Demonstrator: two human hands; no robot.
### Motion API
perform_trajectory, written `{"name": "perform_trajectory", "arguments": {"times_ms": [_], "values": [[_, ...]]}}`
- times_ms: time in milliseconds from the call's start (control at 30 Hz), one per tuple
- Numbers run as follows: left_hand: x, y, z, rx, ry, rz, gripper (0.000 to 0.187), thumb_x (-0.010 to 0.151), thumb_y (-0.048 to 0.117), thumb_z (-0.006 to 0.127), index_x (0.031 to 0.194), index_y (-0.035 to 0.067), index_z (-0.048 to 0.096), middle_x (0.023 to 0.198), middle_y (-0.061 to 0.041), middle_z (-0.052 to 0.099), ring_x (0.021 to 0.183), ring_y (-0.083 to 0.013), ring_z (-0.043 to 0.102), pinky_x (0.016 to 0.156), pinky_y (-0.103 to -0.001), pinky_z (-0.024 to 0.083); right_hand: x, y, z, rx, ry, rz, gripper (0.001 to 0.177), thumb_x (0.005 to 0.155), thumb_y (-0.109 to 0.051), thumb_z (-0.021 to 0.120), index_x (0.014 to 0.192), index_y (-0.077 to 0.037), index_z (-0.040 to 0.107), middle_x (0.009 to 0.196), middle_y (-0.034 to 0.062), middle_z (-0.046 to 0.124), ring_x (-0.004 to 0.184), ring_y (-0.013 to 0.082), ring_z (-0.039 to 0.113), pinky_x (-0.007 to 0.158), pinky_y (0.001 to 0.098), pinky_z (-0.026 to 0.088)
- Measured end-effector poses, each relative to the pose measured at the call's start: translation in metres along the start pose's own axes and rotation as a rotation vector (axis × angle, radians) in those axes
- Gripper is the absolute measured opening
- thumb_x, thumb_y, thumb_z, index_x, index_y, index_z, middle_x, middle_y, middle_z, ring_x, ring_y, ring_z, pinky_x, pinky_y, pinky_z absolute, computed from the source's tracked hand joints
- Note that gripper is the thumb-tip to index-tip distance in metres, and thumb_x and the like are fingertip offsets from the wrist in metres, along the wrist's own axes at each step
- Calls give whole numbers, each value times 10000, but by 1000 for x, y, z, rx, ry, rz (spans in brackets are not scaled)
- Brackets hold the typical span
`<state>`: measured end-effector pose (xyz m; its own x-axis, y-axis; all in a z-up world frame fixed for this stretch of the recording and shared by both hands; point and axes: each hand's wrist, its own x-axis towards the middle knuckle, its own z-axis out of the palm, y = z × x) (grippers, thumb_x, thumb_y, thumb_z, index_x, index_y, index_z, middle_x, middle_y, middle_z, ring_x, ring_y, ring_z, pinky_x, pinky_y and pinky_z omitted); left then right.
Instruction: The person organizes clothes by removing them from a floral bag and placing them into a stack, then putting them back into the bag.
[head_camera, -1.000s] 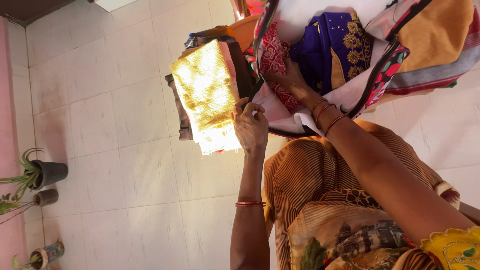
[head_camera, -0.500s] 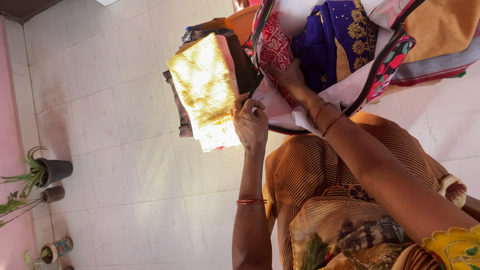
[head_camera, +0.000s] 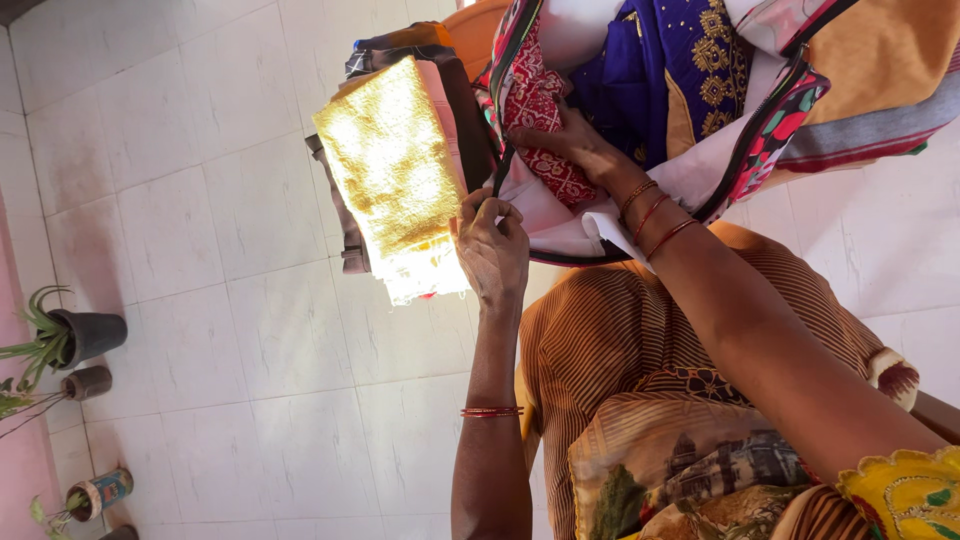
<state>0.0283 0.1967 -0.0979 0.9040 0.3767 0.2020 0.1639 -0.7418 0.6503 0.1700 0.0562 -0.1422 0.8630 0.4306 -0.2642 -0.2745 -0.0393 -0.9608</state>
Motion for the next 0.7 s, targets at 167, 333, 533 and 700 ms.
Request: {"name": "perform_trajectory", "arguments": {"times_ms": [167,333,533,700], "values": [[-2,2,2,2,14,60,130,780,-47,615,745,74,648,1148,-101,718,980,-261,698,1048,-482,437,23,42,-14,206,81,106,592,710,-175,850,1251,-29,657,1090,86,751,918,191,736,831,337,611],[-3,-9,-1,30,73,100,124,766,-46,636,714,65,655,1102,-108,734,1000,-271,702,1071,-529,394,38,44,-25,199,278,-149,434,768,-57,804,1174,23,672,1036,128,771,871,207,758,829,348,631],[-2,-20,-4,-21,32,15,97,802,15,636,741,83,666,1135,-101,727,1053,-311,650,982,-430,466,-15,-49,-42,40,376,-263,403,741,-9,852,1112,0,696,985,101,770,823,179,755,769,331,626],[-3,-8,-14,97,146,78,16,817,112,693,806,108,703,1128,-92,731,1069,-311,632,1019,-471,397,-107,-115,-52,134,298,-327,395,791,2,830,1168,-7,710,1026,99,774,871,178,763,803,326,626]]}}
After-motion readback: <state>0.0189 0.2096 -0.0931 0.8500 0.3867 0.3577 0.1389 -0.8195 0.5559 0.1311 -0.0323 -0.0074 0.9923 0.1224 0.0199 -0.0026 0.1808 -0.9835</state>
